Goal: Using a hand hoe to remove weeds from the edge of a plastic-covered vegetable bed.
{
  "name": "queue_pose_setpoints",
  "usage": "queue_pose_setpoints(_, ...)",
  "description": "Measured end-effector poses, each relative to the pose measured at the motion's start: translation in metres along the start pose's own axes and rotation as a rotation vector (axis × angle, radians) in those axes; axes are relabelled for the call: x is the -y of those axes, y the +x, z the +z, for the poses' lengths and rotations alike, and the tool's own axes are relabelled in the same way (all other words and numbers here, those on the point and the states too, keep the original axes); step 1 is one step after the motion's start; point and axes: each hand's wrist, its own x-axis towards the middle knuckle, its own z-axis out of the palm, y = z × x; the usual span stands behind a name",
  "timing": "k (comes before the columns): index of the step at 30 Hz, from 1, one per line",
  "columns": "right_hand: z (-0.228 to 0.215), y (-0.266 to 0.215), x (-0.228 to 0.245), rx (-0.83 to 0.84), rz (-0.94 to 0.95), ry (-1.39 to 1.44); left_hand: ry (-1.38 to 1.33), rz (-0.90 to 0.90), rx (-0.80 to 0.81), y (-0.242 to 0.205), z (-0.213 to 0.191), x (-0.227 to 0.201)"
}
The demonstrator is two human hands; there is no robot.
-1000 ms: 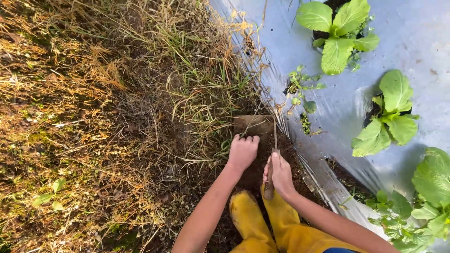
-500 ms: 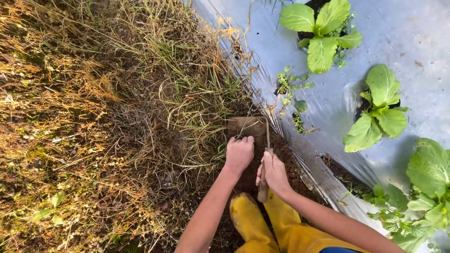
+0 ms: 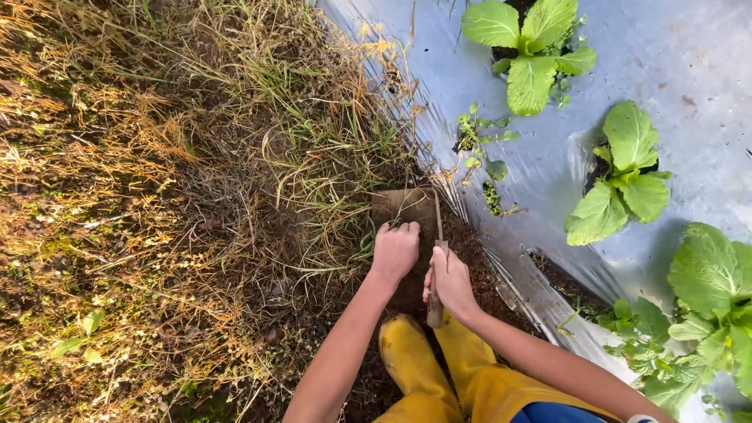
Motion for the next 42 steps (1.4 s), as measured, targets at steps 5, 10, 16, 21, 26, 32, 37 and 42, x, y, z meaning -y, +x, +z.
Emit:
queue_pose_setpoints(5, -0.007, 0.000, -0.020, -0.005, 0.028, -0.017, -0.013, 0.012, 0.006, -0.005, 0.008, -0.003)
queue_pose_setpoints(10, -0.003, -0.004, -0.011, 0.018, 0.017, 0.010, -0.004, 0.015, -0.005, -0.008, 0.004, -0.003)
queue_pose_setpoints(16, 0.000, -0.010, -0.009, 0.019, 0.083, 0.062, -0.034, 0.025, -0.025, -0.015, -0.004, -0.007)
queue_pose_setpoints(21, -0.006, -0.025, -0.010, 0.083, 0.132, 0.091, -0.043, 0.000, -0.069, -0.015, -0.037, 0.004)
queue_pose_setpoints(26, -0.002, 0.003, -0.005, 0.127, 0.012, 0.068, -0.086, -0.066, -0.059, -0.029, -0.061, 0.017)
queue_pose_setpoints(32, 0.000, 0.016, 0.009, 0.091, -0.126, 0.130, -0.058, -0.225, -0.031, -0.045, -0.082, 0.045)
queue_pose_setpoints(37, 0.000, 0.011, -0.017, 0.113, -0.024, 0.066, -0.056, -0.359, 0.030, -0.040, -0.108, 0.052)
queue_pose_setpoints(42, -0.004, 0.018, -0.003, 0.129, -0.147, 0.111, 0.047, -0.102, -0.058, -0.027, -0.089, 0.025)
